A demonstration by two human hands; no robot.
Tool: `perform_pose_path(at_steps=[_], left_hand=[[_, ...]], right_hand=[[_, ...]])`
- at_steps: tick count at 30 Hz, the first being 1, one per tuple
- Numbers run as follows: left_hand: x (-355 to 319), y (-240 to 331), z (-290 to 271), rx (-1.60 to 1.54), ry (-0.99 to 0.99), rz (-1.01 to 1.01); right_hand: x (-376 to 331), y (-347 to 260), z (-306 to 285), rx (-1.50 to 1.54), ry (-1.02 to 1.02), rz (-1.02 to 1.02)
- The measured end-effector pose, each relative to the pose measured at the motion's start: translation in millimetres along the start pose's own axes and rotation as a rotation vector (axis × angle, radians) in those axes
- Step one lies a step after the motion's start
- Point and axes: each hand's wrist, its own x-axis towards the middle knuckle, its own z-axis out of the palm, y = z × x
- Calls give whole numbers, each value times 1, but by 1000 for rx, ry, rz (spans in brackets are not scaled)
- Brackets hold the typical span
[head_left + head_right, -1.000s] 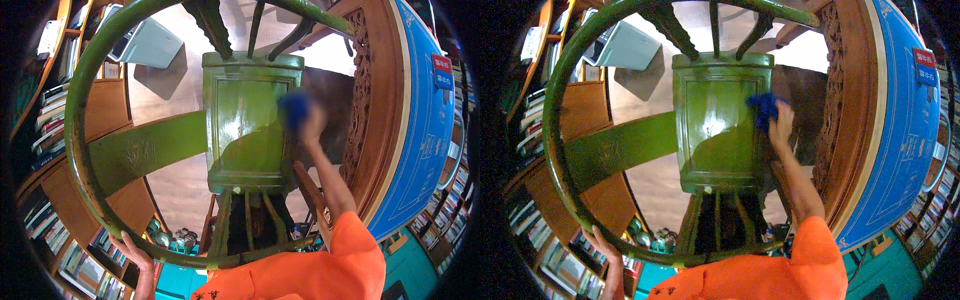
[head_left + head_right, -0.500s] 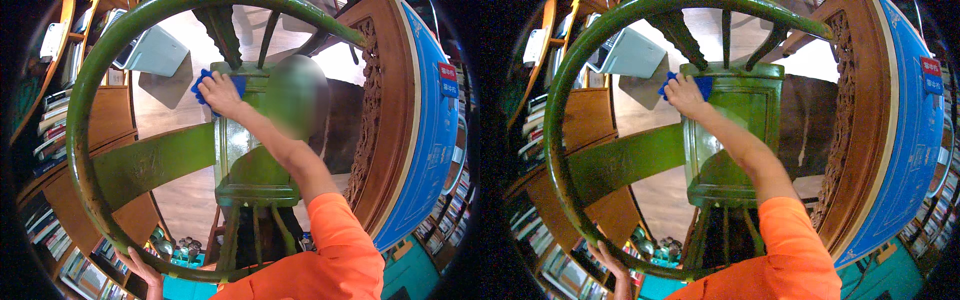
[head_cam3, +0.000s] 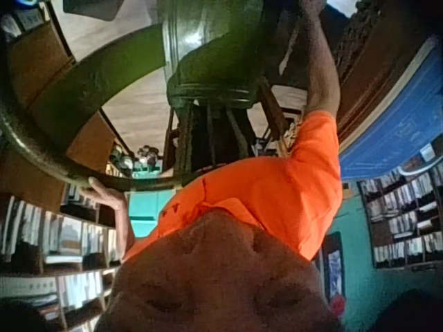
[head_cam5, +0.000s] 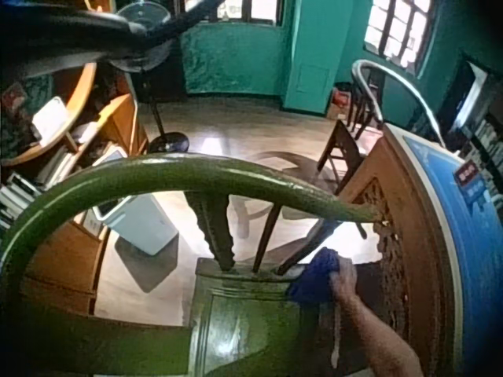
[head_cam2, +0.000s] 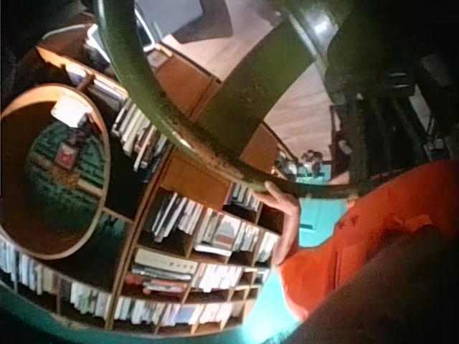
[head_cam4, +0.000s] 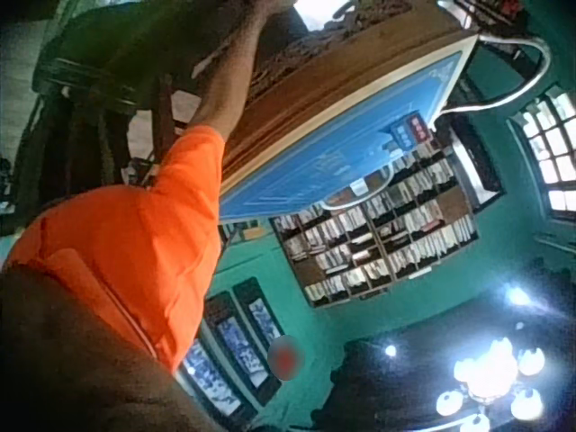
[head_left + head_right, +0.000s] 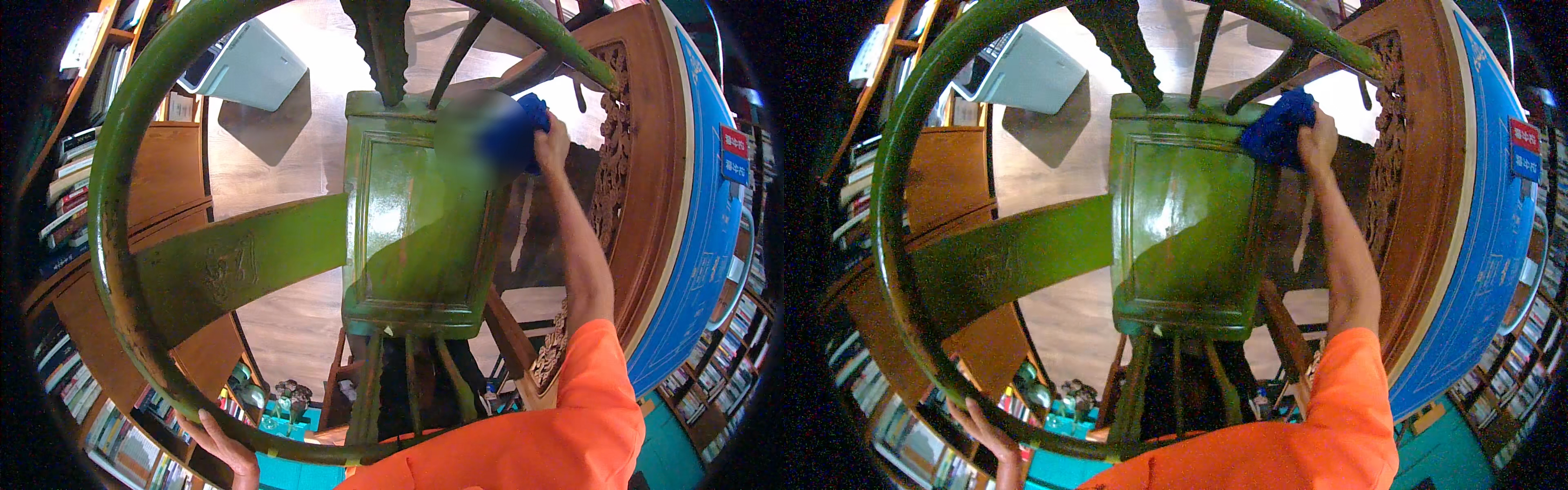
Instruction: The person wipes the surfaces of several chairs and tables using a blue cloth. They clean a light blue chair, a small round table, a dark wooden chair, a green chair, and a wooden table with a blue game mat. The person also moves a tissue box and a glass on the table to clean underneath them.
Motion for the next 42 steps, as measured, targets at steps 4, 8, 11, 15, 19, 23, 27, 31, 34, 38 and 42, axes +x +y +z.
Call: perform_pose_path(at_steps=[4, 8, 11, 15, 19, 23, 27, 31, 34, 38, 42], left_hand=[[13, 7, 9, -22, 32, 4], [12, -3, 1, -6, -7, -43], [10, 5, 9, -47, 21, 53], [12, 11, 12, -9, 10, 97], [11, 2, 6, 51, 3, 136], [18, -9, 4, 15, -14, 180], [27, -13, 5, 70, -7, 218], [22, -13, 2, 185, 48, 239], [14, 3, 4, 37, 12, 229], [15, 2, -4, -345, -104, 93], [27, -21, -14, -943, -234, -190]], right_hand=[[42, 46, 42, 224, -33, -69], [3, 19, 78, -286, 94, -179], [-32, 51, 59, 220, -4, 103], [-136, 148, 89, 391, -141, 98], [-274, 122, 74, 491, -263, 517], [-376, 84, 47, 74, -390, 666], [-367, 41, 23, -218, -507, 677], [-376, 28, 10, 75, -370, 354], [-365, -22, -18, 632, -614, 391], [-323, -190, -66, 1056, -866, 281], [-358, -358, -73, 857, -581, -823]])
